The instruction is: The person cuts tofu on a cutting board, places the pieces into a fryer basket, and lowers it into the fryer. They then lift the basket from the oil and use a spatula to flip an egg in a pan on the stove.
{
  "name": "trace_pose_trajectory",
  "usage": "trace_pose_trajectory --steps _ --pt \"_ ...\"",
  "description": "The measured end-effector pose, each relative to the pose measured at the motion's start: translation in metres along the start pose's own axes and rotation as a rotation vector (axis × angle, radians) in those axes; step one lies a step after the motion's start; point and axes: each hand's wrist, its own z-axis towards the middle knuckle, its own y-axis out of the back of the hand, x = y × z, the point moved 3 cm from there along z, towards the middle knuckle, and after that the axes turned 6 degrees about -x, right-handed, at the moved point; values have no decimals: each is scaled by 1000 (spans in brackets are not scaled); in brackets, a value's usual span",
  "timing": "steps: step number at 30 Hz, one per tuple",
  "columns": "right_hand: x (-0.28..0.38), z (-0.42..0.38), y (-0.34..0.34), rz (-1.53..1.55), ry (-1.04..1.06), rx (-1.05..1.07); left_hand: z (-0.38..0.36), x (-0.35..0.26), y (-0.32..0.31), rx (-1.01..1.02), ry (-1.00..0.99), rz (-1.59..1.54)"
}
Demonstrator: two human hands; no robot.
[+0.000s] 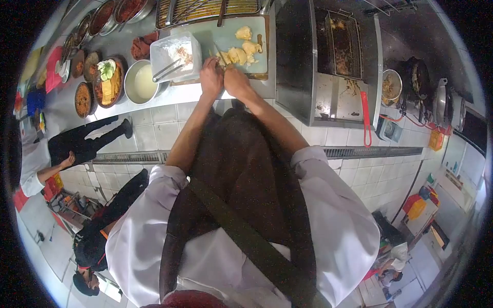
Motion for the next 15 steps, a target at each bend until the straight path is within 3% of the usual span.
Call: trace_pose_trajectory --steps 2,5,10,15 --pt "-2 0 -3 0 -22 99 -1 1 0 30 60 -33" --pt "-5 -4 -9 -10 3 110 2 2 -3 -75 -18 17" --pt "-10 -22 -4 94 -109 36 4 4 -7 -4 40 23" --pt "-12 -41 -6 130 -79 89 3 -1 -1 -100 -25 0"
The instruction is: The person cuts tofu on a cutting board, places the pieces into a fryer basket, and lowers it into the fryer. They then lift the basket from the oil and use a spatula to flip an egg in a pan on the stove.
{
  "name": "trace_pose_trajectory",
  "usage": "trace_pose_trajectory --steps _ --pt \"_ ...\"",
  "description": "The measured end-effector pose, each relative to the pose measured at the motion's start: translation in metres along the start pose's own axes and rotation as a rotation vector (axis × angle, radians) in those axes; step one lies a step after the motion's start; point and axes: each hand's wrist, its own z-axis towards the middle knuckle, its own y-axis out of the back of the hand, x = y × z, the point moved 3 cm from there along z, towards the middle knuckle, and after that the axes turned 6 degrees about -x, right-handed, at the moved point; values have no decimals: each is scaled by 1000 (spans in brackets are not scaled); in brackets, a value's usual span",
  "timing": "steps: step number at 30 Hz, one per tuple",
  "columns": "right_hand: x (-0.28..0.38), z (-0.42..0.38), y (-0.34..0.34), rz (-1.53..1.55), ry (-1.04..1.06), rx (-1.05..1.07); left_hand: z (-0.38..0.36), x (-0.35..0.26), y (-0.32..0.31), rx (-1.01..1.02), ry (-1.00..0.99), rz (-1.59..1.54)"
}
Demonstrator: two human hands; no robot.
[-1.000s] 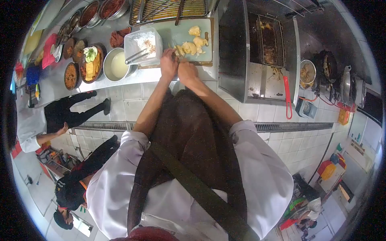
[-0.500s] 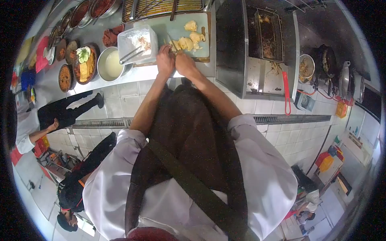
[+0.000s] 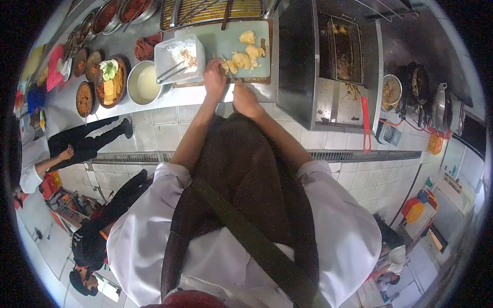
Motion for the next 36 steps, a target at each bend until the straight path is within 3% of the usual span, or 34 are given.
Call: trace_pose_trajectory --steps 4,6,9,16,18,21,22,26,28,32,36 --pt "-7 -12 -3 -11 34 13 -1 1 0 13 33 -53" --pt "-11 -17 -3 175 -73 36 -1 1 -2 23 65 -33" --pt "0 -28 4 51 -45 14 3 0 -3 24 105 -30" --pt "-8 -57 29 104 -1 44 7 -8 1 80 74 -14" --pt "-4 -65 52 120 -59 -20 3 -5 -1 132 -119 87" --pt "-8 -50 70 134 -12 -209 -4 -5 -2 190 -203 143" --pt "-26 -32 59 75 107 -353 -6 -9 -1 192 -207 144" --pt "-20 8 68 8 215 -439 -5 -22 0 247 -129 154" --pt "-13 21 66 28 375 -437 4 -15 -3 269 -110 121" --pt "-5 32 49 100 319 -432 23 5 -18 185 -115 -7" --pt "4 42 22 275 97 -636 13 -15 -5 142 -36 22"
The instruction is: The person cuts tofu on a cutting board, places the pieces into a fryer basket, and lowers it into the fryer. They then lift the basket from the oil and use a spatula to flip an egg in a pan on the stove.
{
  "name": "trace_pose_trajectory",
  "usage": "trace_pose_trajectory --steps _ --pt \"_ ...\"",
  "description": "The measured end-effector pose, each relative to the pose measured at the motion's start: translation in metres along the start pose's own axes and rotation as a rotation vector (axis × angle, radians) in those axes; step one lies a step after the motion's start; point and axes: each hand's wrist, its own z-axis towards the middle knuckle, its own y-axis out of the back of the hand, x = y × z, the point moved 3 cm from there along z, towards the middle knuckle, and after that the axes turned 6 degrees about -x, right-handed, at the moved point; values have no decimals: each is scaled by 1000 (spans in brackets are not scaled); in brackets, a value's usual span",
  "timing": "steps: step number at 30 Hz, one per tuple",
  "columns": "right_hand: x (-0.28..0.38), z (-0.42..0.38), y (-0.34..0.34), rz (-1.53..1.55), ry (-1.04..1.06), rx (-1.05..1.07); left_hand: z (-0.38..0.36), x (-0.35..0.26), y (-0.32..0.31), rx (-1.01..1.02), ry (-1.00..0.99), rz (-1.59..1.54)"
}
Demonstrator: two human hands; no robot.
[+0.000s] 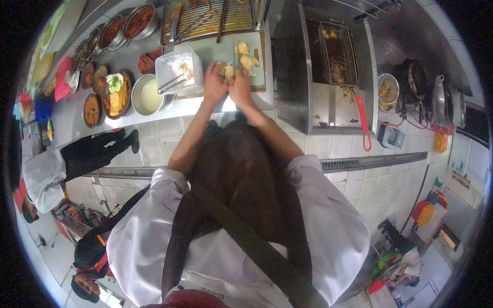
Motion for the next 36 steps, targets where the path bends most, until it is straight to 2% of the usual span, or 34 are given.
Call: trace_pose_trajectory --steps 1,2,3,6,9,10,11,13,17,19,22,25,27,28,29,32,34,36 --pt "3 -5 -5 33 -69 -55 -1 0 1 1 1 3" --pt "-2 -7 -14 -34 39 -186 -2 5 0 -19 24 12" --pt "-13 -5 -22 -31 37 -186 -2 8 1 -40 46 21" --pt "-30 -7 -29 396 -224 -5 3 10 0 34 -3 -50" --pt "-26 -4 -12 347 -228 -5 5 10 -5 55 -27 -36" --pt "-17 -9 -1 425 -314 -18 5 11 -6 60 -33 -42" --pt "-22 -12 -4 417 -317 -35 5 14 -7 73 -69 -59" --pt "-39 -16 -10 129 -151 -90 10 11 -10 108 -138 -113" --pt "-30 -23 -10 144 -101 -173 22 9 -10 74 -214 -132" --pt "-21 -26 -9 239 -363 2 25 14 -13 66 -168 -145" --pt "-30 -25 -17 193 -151 -71 28 12 -13 54 -181 -93" --pt "-30 -28 -1 306 -187 87 25 9 -14 62 -162 -22" --pt "-39 -30 -7 93 182 -90 20 7 -14 15 -259 8" --pt "-29 -28 3 187 -152 165 19 7 -13 31 -215 -18" --pt "-24 -25 7 151 -73 104 21 1 -11 45 -169 -40" --pt "-24 -18 15 122 -200 36 22 -12 -11 146 -168 29" --pt "-30 -21 24 122 -261 25 24 5 -23 165 -212 84" --pt "-43 -27 29 23 -169 12 23 6 -26 137 -222 111"
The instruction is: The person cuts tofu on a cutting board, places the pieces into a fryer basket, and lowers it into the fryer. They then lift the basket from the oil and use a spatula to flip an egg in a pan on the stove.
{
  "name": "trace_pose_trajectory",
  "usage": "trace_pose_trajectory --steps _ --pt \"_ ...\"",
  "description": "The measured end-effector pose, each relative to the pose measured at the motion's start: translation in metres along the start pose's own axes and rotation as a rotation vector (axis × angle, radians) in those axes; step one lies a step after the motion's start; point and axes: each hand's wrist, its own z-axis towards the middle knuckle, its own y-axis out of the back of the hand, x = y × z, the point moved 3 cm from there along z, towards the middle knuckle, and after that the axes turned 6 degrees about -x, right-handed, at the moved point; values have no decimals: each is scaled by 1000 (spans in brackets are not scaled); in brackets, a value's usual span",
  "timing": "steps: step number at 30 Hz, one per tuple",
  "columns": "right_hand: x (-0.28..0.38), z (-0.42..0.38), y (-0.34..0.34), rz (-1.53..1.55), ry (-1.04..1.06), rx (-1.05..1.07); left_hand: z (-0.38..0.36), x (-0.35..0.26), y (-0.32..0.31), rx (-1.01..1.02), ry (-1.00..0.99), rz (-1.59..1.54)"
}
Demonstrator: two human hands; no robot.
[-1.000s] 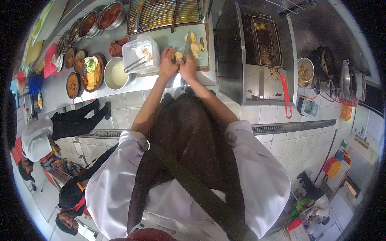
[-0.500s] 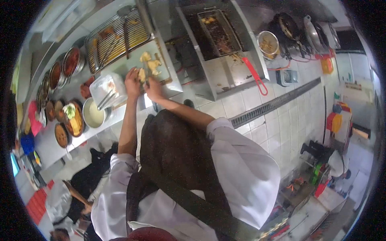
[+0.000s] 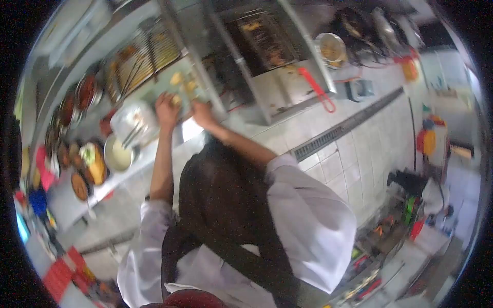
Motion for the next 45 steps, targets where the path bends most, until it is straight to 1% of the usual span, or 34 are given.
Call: trace_pose_trajectory --steps 1,3,5,7,8,10,11,13,14,15,16,17,19,20,21,22,23,24,25,26,27,29,30,32,33,35,37,39,41,44,45 --pt "2 -2 11 92 -44 116 0 9 -8 -13 -41 -24" --pt "2 -7 22 -83 92 91 4 -1 10 42 -80 -85" --pt "14 -9 37 -146 8 251 4 2 11 12 -40 -71" --pt "6 -8 34 -222 1 301 4 5 9 -33 -50 73" --pt "11 -9 38 -223 10 317 4 7 10 -38 -33 79" --pt "26 -9 48 -201 1 310 8 9 12 87 -24 -7" --pt "22 -9 49 -201 7 322 8 11 12 83 -12 -3" --pt "15 -14 45 6 -73 472 5 13 11 157 -40 -63" --pt "21 -14 48 9 -69 483 2 13 11 147 -27 -82" --pt "29 -17 51 8 -207 579 -1 11 12 144 -18 -76" --pt "33 -22 52 7 -345 676 -3 8 13 80 -38 -65" --pt "24 -27 48 12 -333 691 -3 5 16 11 -58 -48" --pt "7 -25 33 -199 182 343 -8 0 17 -132 -71 55" --pt "3 -25 29 -205 342 266 -8 5 14 -93 -16 -74" --pt "-71 -16 -12 -10 258 279 -13 16 -1 -173 154 -148" --pt "5 -19 15 243 87 356 -16 6 16 -324 120 -229" --pt "27 -19 22 -38 468 237 -20 26 -9 -217 22 -79" --pt "40 -17 19 244 220 257 -19 0 28 -192 79 -34" --pt "32 -11 17 -253 265 325 -25 14 5 -189 270 -102" --pt "40 -7 16 -396 249 364 -26 2 16 -77 536 -45" --pt "25 -3 6 -410 311 321 -31 -5 30 -9 555 -21" --pt "19 2 0 -585 405 292 -38 -8 23 -18 622 -54" --pt "21 4 -1 -571 434 286 -41 -5 12 -48 622 -40" --pt "25 9 0 -520 471 298 -44 5 -5 -248 388 28" --pt "28 13 6 -515 486 292 -40 1 -1 -263 384 34" --pt "38 16 15 -558 417 405 -41 -6 12 -148 471 -129" --pt "33 21 20 -556 421 389 -44 -5 12 -167 432 -110" --pt "43 22 25 -561 415 384 -45 -1 8 -175 403 -98" --pt "50 17 27 -496 390 495 -47 3 5 -58 445 -160" --pt "27 31 23 -426 357 429 -48 -1 15 -73 439 -203" --pt "36 28 27 -428 356 431 -48 -4 20 -72 441 -204"
